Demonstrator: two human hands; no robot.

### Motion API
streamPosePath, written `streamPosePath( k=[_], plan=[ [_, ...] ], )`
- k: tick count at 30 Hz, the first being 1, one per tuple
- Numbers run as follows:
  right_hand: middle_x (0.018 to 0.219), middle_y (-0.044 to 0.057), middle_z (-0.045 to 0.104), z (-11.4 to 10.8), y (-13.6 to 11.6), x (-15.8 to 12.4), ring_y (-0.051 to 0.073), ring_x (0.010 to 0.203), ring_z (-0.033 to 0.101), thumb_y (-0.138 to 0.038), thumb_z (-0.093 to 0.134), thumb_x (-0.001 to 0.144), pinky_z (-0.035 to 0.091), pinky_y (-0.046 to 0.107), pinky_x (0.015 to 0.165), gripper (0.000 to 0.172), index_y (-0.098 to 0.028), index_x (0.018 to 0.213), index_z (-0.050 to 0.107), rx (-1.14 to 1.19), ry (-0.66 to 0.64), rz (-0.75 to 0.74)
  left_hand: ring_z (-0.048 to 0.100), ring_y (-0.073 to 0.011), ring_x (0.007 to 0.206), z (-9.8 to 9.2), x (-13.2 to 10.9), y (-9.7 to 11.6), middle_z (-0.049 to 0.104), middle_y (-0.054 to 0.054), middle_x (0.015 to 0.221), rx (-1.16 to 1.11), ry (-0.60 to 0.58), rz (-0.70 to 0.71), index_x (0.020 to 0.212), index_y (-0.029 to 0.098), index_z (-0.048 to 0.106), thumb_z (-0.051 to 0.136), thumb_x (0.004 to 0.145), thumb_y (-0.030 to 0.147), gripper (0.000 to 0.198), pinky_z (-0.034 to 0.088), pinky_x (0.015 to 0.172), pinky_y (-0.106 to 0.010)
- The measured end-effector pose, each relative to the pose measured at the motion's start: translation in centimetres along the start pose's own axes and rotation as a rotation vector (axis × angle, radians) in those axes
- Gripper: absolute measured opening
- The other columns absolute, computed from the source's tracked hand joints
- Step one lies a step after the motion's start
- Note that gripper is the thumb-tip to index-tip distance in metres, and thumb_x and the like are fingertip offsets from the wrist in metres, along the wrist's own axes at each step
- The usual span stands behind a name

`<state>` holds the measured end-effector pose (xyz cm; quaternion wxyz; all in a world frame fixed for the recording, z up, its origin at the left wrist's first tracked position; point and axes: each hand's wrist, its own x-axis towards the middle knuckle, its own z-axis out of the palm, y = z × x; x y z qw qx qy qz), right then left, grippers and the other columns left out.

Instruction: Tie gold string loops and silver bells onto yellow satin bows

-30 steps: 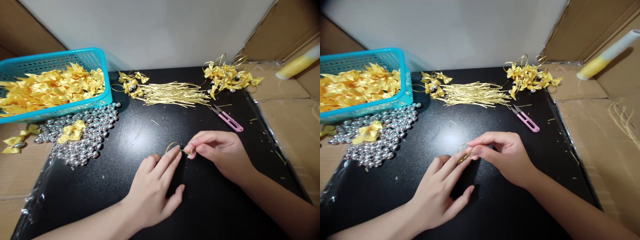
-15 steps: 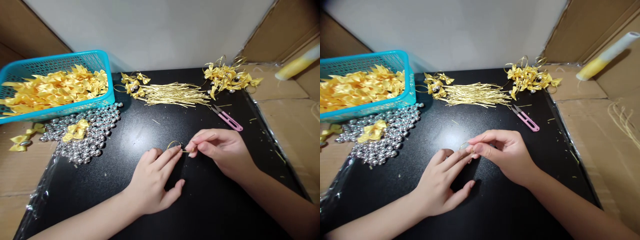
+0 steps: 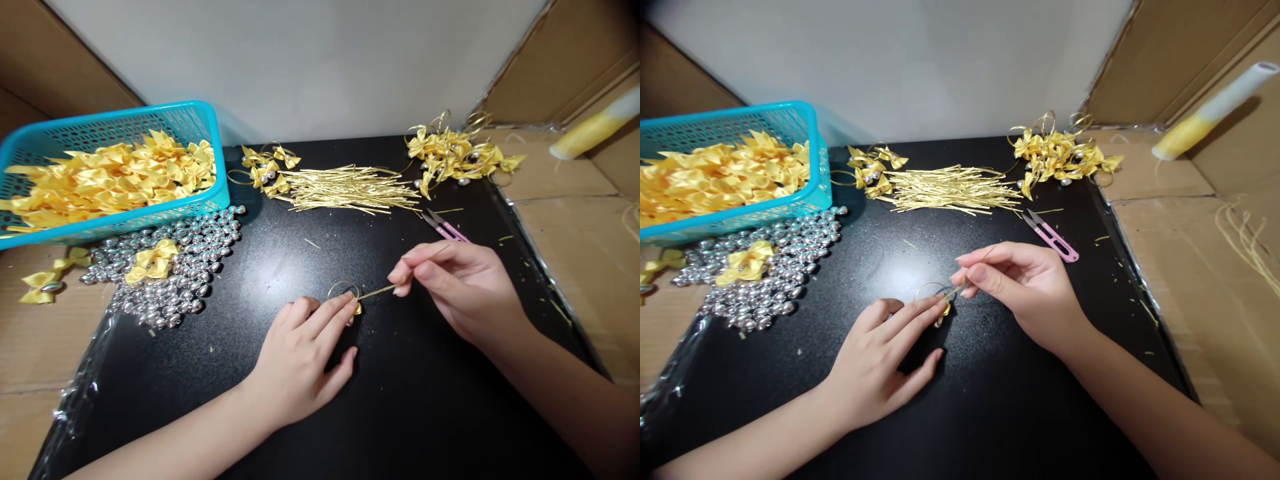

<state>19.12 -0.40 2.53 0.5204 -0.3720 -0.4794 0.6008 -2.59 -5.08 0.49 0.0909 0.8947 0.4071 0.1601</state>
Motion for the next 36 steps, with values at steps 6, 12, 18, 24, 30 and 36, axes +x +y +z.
streamPosePath(
  k=[6, 12, 18, 24, 30, 36],
  plan=[
    [0.075, -0.002, 0.076, -0.3, 0.1, 0.1, 0.011, 0.06, 0.069, -0.028, 0.074, 0.078, 0.059, 0.023, 0.061, 0.005, -0.029, 0.083, 0.075, -0.037, 0.02, -0.017, 0.049, -0.0187, 0.076, 0.5, 0.0, -0.5, 0.07, -0.002, 0.118, 0.097, 0.096, 0.064, 0.118, 0.013, 0.061, 0.053, 0.092, 0.017, 0.028, 0.038, 0.062, -0.032],
    [0.074, -0.003, 0.075, -0.4, 0.1, 0.2, 0.009, 0.059, 0.067, -0.027, 0.072, 0.08, 0.058, 0.02, 0.06, 0.004, -0.029, 0.083, 0.075, -0.053, 0.027, -0.024, 0.051, -0.0163, 0.073, 0.5, -0.2, -0.8, 0.073, -0.004, 0.109, 0.153, 0.141, 0.118, 0.113, 0.01, 0.064, 0.05, 0.095, 0.016, 0.024, 0.035, 0.058, -0.03],
    [0.071, -0.002, 0.074, -0.8, 0.1, 0.6, 0.011, 0.056, 0.067, -0.032, 0.075, 0.077, 0.06, 0.024, 0.06, 0.006, -0.028, 0.081, 0.074, -0.104, 0.114, -0.061, 0.054, -0.0144, 0.072, 0.5, -0.3, -0.8, 0.074, -0.005, 0.109, 0.13, 0.121, 0.095, 0.114, 0.012, 0.064, 0.049, 0.095, 0.018, 0.025, 0.035, 0.058, -0.029],
    [0.072, -0.002, 0.074, -0.9, 0.2, 0.7, 0.012, 0.059, 0.069, -0.033, 0.076, 0.076, 0.061, 0.025, 0.061, 0.01, -0.026, 0.081, 0.074, -0.14, 0.16, -0.094, 0.056, -0.0127, 0.071, 0.5, -0.1, -0.7, 0.074, -0.003, 0.106, 0.133, 0.124, 0.087, 0.11, 0.015, 0.066, 0.05, 0.095, 0.019, 0.023, 0.035, 0.058, -0.028],
    [0.074, -0.001, 0.075, -1.0, 0.4, 1.0, 0.013, 0.063, 0.071, -0.032, 0.076, 0.076, 0.063, 0.027, 0.066, 0.008, -0.026, 0.081, 0.074, -0.142, 0.215, -0.061, 0.056, -0.0131, 0.07, 0.5, -0.2, -1.0, 0.075, -0.002, 0.106, 0.107, 0.124, 0.08, 0.11, 0.017, 0.066, 0.053, 0.093, 0.018, 0.021, 0.037, 0.057, -0.029],
    [0.074, 0.0, 0.075, -1.1, 1.0, 1.1, 0.014, 0.062, 0.071, -0.032, 0.076, 0.075, 0.063, 0.028, 0.065, 0.011, -0.024, 0.082, 0.074, -0.148, 0.169, -0.013, 0.057, -0.0148, 0.077, 1.0, -0.3, -1.4, 0.072, -0.005, 0.113, -0.058, 0.161, 0.067, 0.115, 0.017, 0.063, 0.057, 0.09, 0.017, 0.025, 0.044, 0.065, -0.029]
  ],
)
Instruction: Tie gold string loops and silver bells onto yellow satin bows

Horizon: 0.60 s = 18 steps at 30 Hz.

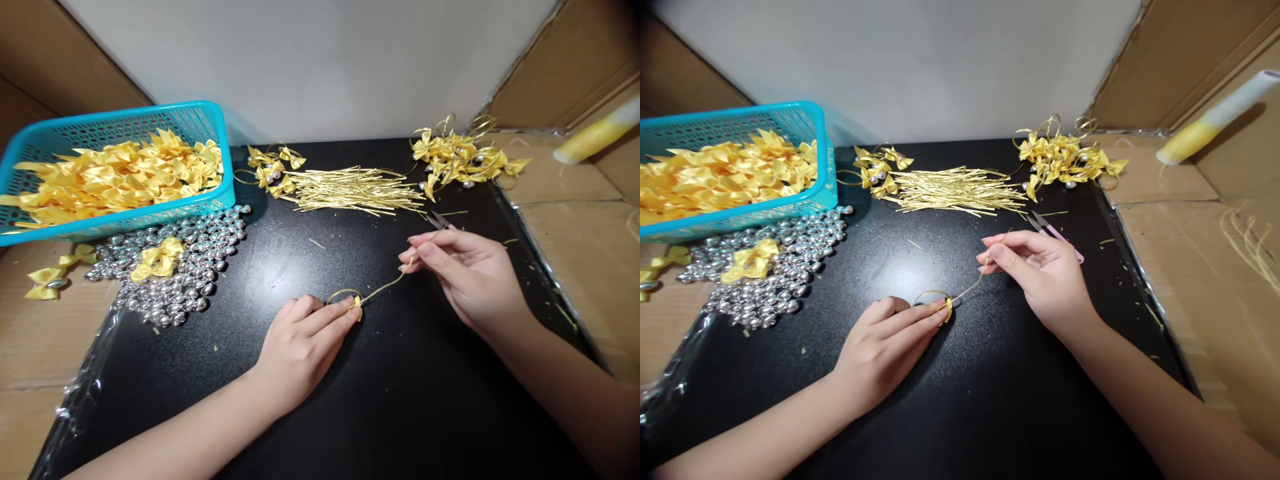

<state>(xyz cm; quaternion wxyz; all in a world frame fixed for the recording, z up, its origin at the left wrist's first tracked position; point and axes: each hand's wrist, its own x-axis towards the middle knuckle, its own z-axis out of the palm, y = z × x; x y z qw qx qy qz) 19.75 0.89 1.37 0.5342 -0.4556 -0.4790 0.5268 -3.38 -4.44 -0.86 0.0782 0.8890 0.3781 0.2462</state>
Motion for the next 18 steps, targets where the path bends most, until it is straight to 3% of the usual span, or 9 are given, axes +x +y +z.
streamPosePath(
  k=[18],
  plan=[
    [0.073, 0.0, 0.075, -0.42, 0.02, -0.19, 0.015, 0.061, 0.07, -0.033, 0.076, 0.076, 0.061, 0.03, 0.063, 0.008, -0.029, 0.083, 0.075, -0.057, 0.03, 0.042, 0.057, -0.0163, 0.082, -0.09, -0.31, 0.09, 0.069, -0.006, 0.114, -0.005, -0.081, -0.04, 0.117, 0.019, 0.063, 0.056, 0.091, 0.016, 0.027, 0.046, 0.069, -0.029]
  ],
)
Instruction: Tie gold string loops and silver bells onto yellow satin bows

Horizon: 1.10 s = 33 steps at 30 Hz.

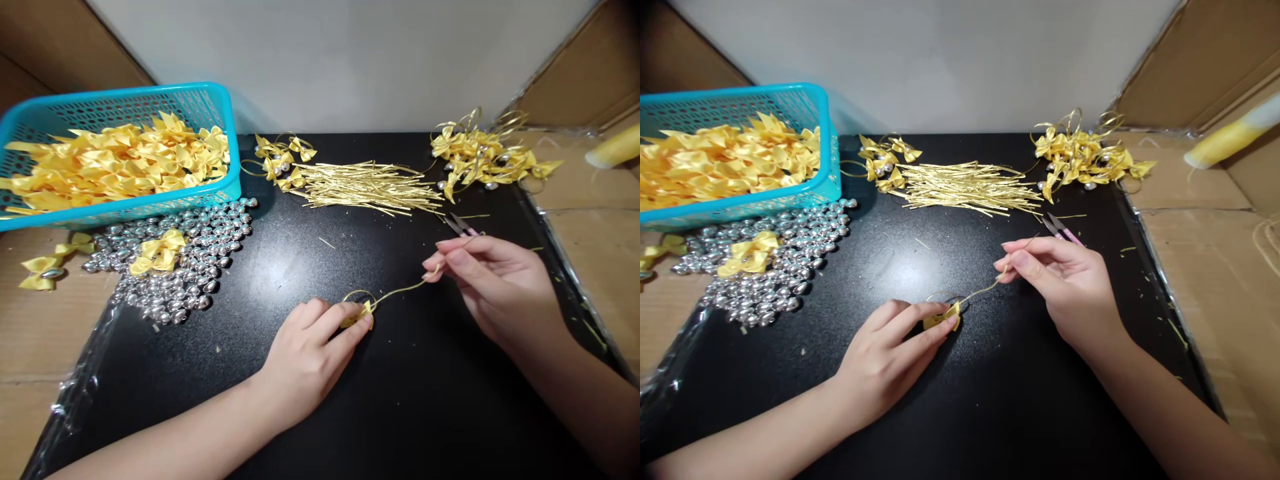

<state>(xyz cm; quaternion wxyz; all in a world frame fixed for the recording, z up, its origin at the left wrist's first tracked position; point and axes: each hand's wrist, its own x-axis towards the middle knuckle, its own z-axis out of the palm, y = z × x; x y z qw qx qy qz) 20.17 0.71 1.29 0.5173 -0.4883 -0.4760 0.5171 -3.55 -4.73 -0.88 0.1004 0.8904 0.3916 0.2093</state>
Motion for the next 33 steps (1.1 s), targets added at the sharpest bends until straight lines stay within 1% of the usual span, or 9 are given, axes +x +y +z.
streamPosePath(
  k=[8, 14, 19, 23, 25, 29, 33],
  plan=[
    [0.072, 0.001, 0.074, 0.01, -0.04, 0.1, 0.017, 0.058, 0.069, -0.037, 0.076, 0.075, 0.061, 0.033, 0.061, 0.012, -0.027, 0.081, 0.074, -0.039, 0.014, -0.018, 0.057, -0.0156, 0.08, -0.1, 0.26, 0.03, 0.07, -0.003, 0.116, -0.036, 0.01, -0.017, 0.119, 0.019, 0.06, 0.057, 0.09, 0.016, 0.029, 0.045, 0.068, -0.029],
    [0.073, 0.001, 0.074, -0.1, -0.02, 0.15, 0.014, 0.059, 0.069, -0.034, 0.076, 0.076, 0.061, 0.03, 0.062, 0.01, -0.026, 0.083, 0.074, -0.019, 0.024, -0.007, 0.06, -0.0157, 0.082, -0.11, 0.22, -0.02, 0.071, -0.003, 0.115, -0.042, 0.072, -0.032, 0.109, 0.018, 0.062, 0.061, 0.087, 0.015, 0.022, 0.046, 0.069, -0.03],
    [0.072, 0.001, 0.074, -0.03, -0.07, 0.19, 0.014, 0.059, 0.069, -0.036, 0.076, 0.075, 0.061, 0.029, 0.061, 0.013, -0.025, 0.082, 0.074, -0.022, 0.019, -0.017, 0.061, -0.0152, 0.081, 0.12, 0.0, -0.21, 0.072, -0.005, 0.113, -0.046, 0.081, -0.022, 0.116, 0.018, 0.06, 0.061, 0.087, 0.014, 0.029, 0.047, 0.068, -0.03],
    [0.074, 0.001, 0.075, -0.09, -0.04, 0.17, 0.015, 0.06, 0.069, -0.035, 0.074, 0.077, 0.062, 0.03, 0.062, 0.012, -0.026, 0.083, 0.073, -0.042, 0.014, -0.025, 0.061, -0.0157, 0.08, 0.3, -0.13, -0.25, 0.071, -0.005, 0.114, -0.054, 0.083, -0.023, 0.115, 0.017, 0.06, 0.063, 0.086, 0.013, 0.029, 0.047, 0.066, -0.03],
    [0.074, 0.001, 0.074, -0.14, -0.06, 0.18, 0.015, 0.06, 0.069, -0.035, 0.074, 0.077, 0.062, 0.03, 0.062, 0.011, -0.025, 0.083, 0.073, -0.043, 0.019, -0.037, 0.06, -0.0156, 0.078, 0.24, -0.03, -0.21, 0.072, -0.005, 0.113, -0.048, 0.085, -0.022, 0.114, 0.016, 0.061, 0.063, 0.086, 0.014, 0.028, 0.046, 0.064, -0.03],
    [0.073, 0.0, 0.074, -0.23, -0.27, 0.26, 0.012, 0.058, 0.068, -0.033, 0.076, 0.076, 0.06, 0.024, 0.063, 0.01, -0.024, 0.079, 0.074, -0.015, 0.078, -0.073, 0.06, -0.0132, 0.072, -0.21, 0.4, -0.01, 0.074, -0.002, 0.107, 0.004, 0.098, -0.014, 0.108, 0.017, 0.065, 0.06, 0.088, 0.016, 0.02, 0.041, 0.058, -0.029],
    [0.073, 0.0, 0.074, -0.26, -0.48, 0.29, 0.011, 0.057, 0.068, -0.032, 0.077, 0.075, 0.061, 0.025, 0.064, 0.009, -0.025, 0.078, 0.074, -0.001, 0.097, -0.073, 0.059, -0.0115, 0.068, -0.59, 0.65, 0.13, 0.076, -0.001, 0.102, 0.07, 0.096, 0.008, 0.103, 0.017, 0.067, 0.056, 0.092, 0.018, 0.015, 0.037, 0.055, -0.029]
  ],
)
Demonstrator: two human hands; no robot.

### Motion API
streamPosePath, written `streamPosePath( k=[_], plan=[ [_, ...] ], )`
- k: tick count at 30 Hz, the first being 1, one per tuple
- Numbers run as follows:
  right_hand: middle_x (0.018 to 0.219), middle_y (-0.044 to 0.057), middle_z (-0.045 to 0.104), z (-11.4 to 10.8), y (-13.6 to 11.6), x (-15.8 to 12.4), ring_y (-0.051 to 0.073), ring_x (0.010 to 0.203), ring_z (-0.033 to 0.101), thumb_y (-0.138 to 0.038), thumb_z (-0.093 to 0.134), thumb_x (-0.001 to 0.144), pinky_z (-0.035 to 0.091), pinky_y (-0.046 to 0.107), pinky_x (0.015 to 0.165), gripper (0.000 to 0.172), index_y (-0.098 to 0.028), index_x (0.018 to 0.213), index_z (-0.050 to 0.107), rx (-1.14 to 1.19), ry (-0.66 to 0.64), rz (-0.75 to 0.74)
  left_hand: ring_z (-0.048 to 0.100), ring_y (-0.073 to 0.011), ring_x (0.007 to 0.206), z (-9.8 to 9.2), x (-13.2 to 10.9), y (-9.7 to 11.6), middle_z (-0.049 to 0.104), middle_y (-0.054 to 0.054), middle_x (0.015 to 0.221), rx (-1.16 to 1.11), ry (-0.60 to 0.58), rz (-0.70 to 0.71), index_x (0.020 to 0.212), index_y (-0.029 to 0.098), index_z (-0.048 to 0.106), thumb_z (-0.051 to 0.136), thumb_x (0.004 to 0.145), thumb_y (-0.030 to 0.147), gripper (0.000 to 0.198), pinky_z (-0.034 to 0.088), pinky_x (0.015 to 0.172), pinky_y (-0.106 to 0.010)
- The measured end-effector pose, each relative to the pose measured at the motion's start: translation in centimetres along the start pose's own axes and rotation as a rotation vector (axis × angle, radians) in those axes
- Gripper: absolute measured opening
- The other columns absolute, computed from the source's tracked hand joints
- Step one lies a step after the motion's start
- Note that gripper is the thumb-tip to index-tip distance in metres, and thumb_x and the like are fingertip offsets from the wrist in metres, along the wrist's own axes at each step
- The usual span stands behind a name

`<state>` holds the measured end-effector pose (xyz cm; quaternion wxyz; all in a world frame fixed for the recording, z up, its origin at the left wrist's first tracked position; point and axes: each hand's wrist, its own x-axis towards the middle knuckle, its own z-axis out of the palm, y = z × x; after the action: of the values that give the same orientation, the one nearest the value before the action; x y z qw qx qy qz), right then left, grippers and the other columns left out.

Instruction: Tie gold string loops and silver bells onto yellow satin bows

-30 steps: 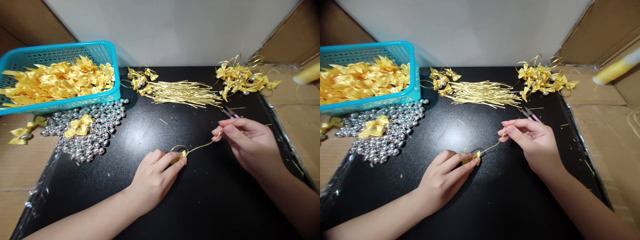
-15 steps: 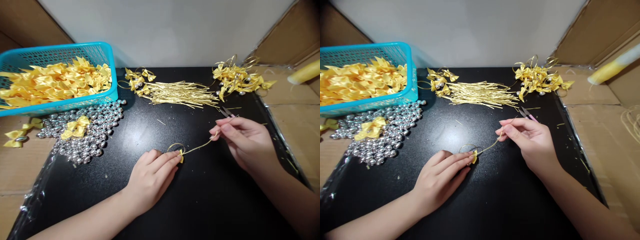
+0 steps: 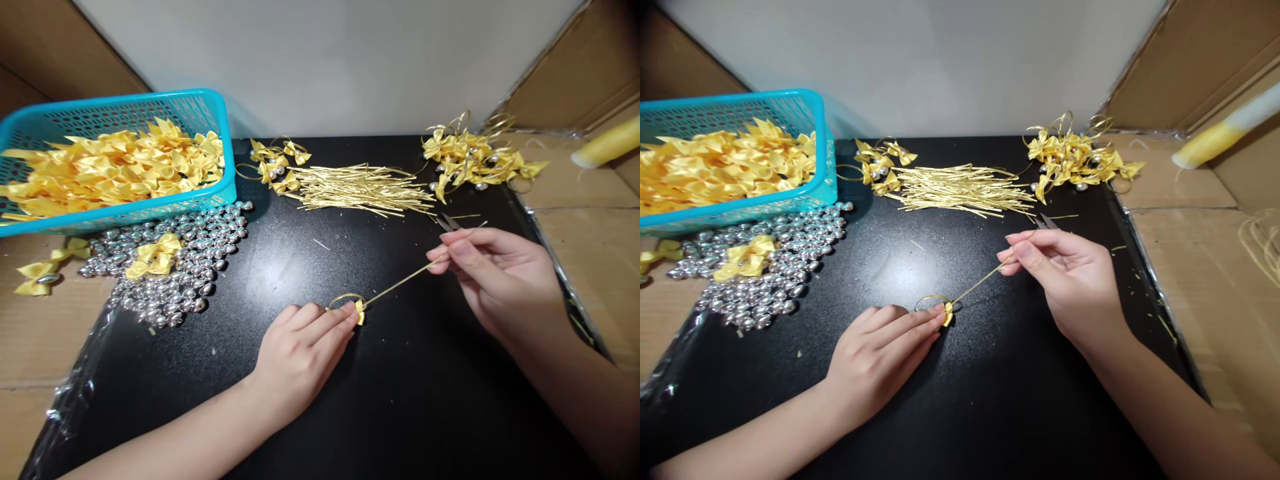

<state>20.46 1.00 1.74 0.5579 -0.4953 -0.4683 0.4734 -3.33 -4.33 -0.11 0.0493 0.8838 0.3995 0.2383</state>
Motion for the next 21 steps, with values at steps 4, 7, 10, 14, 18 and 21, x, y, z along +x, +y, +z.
streamPosePath(
  k=[4, 7, 10, 14, 18, 21],
  plan=[
    [0.075, -0.001, 0.074, -0.07, 0.1, 0.02, 0.01, 0.058, 0.068, -0.031, 0.076, 0.076, 0.06, 0.023, 0.066, 0.009, -0.024, 0.081, 0.074, 0.004, -0.013, -0.019, 0.06, -0.012, 0.07, -0.04, -0.25, -0.11, 0.075, -0.003, 0.102, 0.061, -0.025, 0.046, 0.107, 0.016, 0.067, 0.052, 0.094, 0.019, 0.02, 0.036, 0.055, -0.028],
    [0.075, 0.0, 0.074, -0.16, 0.3, 0.11, 0.011, 0.06, 0.069, -0.031, 0.075, 0.077, 0.06, 0.025, 0.066, 0.009, -0.023, 0.082, 0.074, -0.014, -0.013, -0.037, 0.059, -0.0131, 0.073, -0.01, -0.54, -0.26, 0.074, -0.004, 0.107, 0.097, -0.057, 0.081, 0.113, 0.015, 0.065, 0.051, 0.094, 0.017, 0.024, 0.036, 0.054, -0.028],
    [0.075, 0.0, 0.073, -0.17, 0.51, 0.22, 0.012, 0.06, 0.069, -0.031, 0.075, 0.077, 0.06, 0.027, 0.065, 0.01, -0.023, 0.082, 0.073, -0.025, -0.001, -0.059, 0.058, -0.0129, 0.073, -0.08, -0.61, -0.26, 0.074, -0.005, 0.108, 0.132, -0.06, 0.11, 0.115, 0.014, 0.064, 0.05, 0.094, 0.016, 0.026, 0.036, 0.054, -0.028],
    [0.07, 0.0, 0.071, 0.0, 0.7, 0.33, 0.013, 0.062, 0.069, -0.032, 0.077, 0.074, 0.059, 0.028, 0.07, 0.012, -0.022, 0.078, 0.072, -0.032, 0.042, -0.087, 0.055, -0.0121, 0.07, -0.36, -0.31, 0.06, 0.074, -0.005, 0.106, 0.199, -0.057, 0.143, 0.115, 0.011, 0.064, 0.049, 0.095, 0.015, 0.025, 0.036, 0.054, -0.028],
    [0.068, 0.0, 0.071, 0.21, 0.67, 0.39, 0.012, 0.061, 0.068, -0.033, 0.078, 0.074, 0.058, 0.028, 0.071, 0.012, -0.023, 0.077, 0.072, -0.025, 0.055, -0.073, 0.053, -0.0126, 0.07, -0.57, -0.11, 0.44, 0.074, -0.004, 0.108, 0.267, -0.064, 0.169, 0.115, 0.01, 0.063, 0.044, 0.096, 0.012, 0.027, 0.036, 0.056, -0.028],
    [0.071, 0.0, 0.072, 0.34, 0.6, 0.4, 0.012, 0.058, 0.067, -0.034, 0.079, 0.072, 0.058, 0.028, 0.066, 0.014, -0.023, 0.077, 0.072, -0.005, 0.066, -0.043, 0.053, -0.0133, 0.072, -0.46, -0.24, 0.65, 0.074, -0.004, 0.106, 0.295, -0.073, 0.187, 0.116, 0.008, 0.061, 0.04, 0.097, 0.01, 0.029, 0.036, 0.058, -0.028]
  ],
)
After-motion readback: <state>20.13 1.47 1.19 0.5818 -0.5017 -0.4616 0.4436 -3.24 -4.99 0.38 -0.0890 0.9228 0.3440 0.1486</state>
